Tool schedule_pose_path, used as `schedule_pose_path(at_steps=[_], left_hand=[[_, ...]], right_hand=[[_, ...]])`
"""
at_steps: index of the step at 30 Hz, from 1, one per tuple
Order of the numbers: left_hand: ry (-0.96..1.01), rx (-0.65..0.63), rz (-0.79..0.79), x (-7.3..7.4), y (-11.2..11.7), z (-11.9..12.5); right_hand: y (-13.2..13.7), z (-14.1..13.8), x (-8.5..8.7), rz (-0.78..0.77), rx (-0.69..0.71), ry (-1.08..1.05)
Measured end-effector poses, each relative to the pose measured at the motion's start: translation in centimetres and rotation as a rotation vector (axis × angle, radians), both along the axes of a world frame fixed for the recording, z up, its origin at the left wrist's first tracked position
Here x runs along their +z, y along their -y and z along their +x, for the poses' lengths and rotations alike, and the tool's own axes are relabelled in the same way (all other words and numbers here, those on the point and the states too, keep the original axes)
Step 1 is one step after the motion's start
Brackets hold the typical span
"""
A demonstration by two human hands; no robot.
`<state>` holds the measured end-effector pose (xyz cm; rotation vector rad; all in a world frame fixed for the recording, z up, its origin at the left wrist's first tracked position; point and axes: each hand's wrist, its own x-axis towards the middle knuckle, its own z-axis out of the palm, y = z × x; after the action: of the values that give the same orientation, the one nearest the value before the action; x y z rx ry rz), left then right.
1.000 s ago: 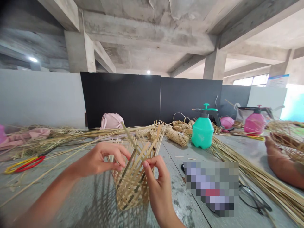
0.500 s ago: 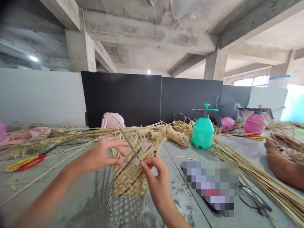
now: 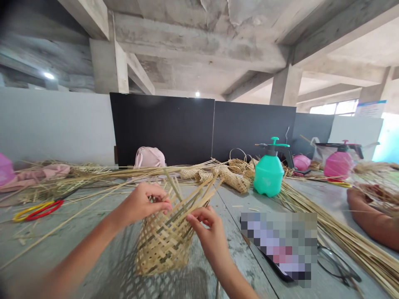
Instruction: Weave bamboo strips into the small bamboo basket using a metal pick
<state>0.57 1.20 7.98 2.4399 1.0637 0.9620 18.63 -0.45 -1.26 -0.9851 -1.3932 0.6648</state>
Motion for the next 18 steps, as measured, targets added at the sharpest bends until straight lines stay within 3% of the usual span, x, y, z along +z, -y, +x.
schedule_pose_path(at_steps=[7, 13, 18], left_hand=[[0.062, 0.024, 0.076, -0.2, 0.4, 0.8], [0.345, 0.079, -0.128, -1.0, 1.4, 2.6], [0.372, 0.032, -0.112, -1.5, 0.8, 2.6]], right_hand=[[0.3, 0.6, 0.9, -0.007, -0.014, -0.013], [0.7, 1.7, 1.8, 0.063, -0.136, -0.046], [0.4, 1.5, 1.3, 0.040, -0.164, -0.039]])
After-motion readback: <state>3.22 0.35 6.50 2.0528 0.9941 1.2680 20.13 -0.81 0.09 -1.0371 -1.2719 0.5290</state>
